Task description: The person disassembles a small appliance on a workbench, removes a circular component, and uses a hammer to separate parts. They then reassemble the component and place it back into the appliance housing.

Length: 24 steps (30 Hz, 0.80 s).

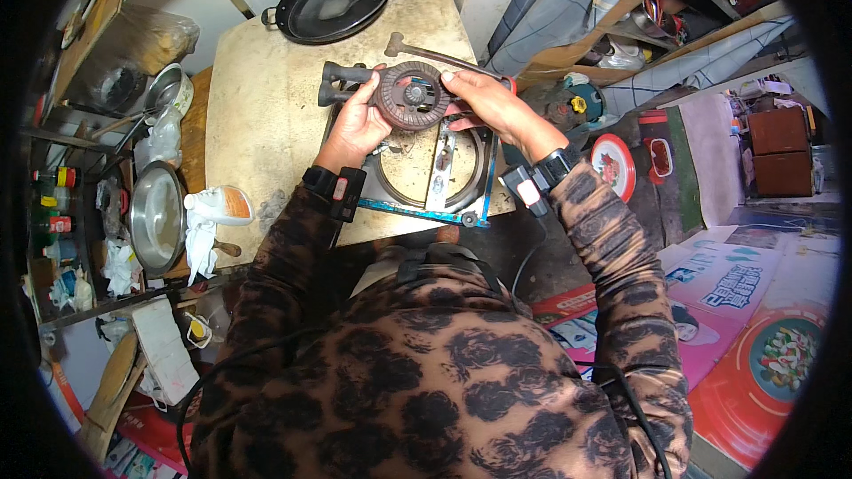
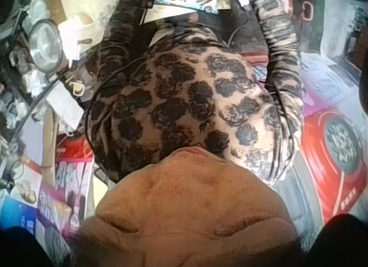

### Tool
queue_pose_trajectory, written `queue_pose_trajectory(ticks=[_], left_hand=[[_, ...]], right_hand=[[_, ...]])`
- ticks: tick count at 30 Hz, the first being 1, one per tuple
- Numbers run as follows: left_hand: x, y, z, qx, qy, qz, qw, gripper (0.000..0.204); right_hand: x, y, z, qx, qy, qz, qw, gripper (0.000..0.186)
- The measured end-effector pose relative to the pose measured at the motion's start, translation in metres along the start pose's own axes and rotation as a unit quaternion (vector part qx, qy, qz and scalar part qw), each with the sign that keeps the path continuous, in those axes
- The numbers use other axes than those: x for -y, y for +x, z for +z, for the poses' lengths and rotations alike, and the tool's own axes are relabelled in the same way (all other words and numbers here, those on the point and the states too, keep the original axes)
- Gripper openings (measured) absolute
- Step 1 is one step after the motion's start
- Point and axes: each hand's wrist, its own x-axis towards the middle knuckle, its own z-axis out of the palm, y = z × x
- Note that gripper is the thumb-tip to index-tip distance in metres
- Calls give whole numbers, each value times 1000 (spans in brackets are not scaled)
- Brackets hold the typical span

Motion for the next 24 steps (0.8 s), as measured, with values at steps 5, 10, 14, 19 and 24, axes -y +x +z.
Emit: queue_pose_trajectory(ticks=[5,10,14,19,24], left_hand=[[4,1,-1,2,3,-3,1000,21],[6,0,3,-16,-10,-1,1000,23],[6,-1,3,-19,-25,-3,999,22],[2,5,-4,-25,-36,-9,999,21],[1,11,-8,-43,-26,-12,999,27]], right_hand=[[-9,-3,-10,12,-53,-54,997,54],[-13,-3,-16,-18,-80,-148,986,49],[-8,-16,-12,-77,-270,-392,876,54],[-5,-29,6,-78,-501,-466,725,73],[-17,-8,20,-113,-547,-492,668,63]])
